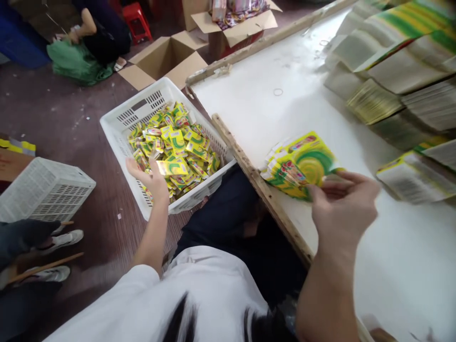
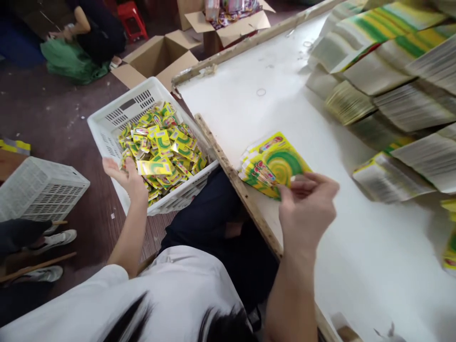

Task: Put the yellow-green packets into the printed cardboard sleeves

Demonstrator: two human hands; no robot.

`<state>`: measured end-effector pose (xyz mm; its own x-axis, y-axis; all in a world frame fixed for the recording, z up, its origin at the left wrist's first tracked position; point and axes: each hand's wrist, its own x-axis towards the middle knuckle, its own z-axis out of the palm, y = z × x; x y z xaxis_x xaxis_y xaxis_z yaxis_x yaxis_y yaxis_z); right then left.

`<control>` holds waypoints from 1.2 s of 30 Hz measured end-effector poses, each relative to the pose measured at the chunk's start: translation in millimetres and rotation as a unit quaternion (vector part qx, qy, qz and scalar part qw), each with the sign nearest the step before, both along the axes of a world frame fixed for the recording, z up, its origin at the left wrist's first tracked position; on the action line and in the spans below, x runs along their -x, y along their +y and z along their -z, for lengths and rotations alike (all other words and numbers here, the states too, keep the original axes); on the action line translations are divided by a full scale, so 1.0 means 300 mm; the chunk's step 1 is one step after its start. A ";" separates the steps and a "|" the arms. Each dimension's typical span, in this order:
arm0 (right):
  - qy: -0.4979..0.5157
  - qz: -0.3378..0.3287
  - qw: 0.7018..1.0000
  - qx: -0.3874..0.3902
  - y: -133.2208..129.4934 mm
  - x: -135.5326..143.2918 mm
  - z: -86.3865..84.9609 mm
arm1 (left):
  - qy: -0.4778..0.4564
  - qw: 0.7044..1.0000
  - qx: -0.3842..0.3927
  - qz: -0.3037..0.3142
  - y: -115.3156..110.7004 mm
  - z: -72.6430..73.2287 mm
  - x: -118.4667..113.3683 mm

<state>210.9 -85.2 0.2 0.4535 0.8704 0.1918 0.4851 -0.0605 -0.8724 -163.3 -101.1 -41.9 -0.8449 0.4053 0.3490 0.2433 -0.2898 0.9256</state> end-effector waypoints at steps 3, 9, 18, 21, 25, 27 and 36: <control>0.078 -0.012 0.995 -0.057 -0.029 0.041 -0.068 | 0.027 0.993 -0.007 0.115 -0.025 -0.023 -0.102; 0.152 -0.252 0.955 -0.023 -0.147 0.218 -0.069 | -0.126 0.821 0.027 0.556 -0.055 -0.077 -0.454; 0.308 -0.369 0.876 0.039 -0.239 0.281 -0.003 | -0.389 0.800 -0.026 0.455 -0.038 -0.154 -0.558; 0.273 -0.377 0.883 0.056 -0.247 0.298 0.011 | -0.352 0.836 -0.024 0.420 -0.036 -0.152 -0.564; 0.153 -0.342 0.926 0.043 -0.238 0.308 0.033 | -0.275 0.881 -0.012 0.384 -0.043 -0.141 -0.568; 0.152 -0.311 0.938 0.030 -0.228 0.298 0.037 | -0.246 0.873 -0.009 0.421 -0.052 -0.134 -0.564; -0.010 -0.191 0.979 -0.064 -0.229 0.196 -0.015 | -0.189 0.861 0.073 0.467 -0.070 -0.137 -0.488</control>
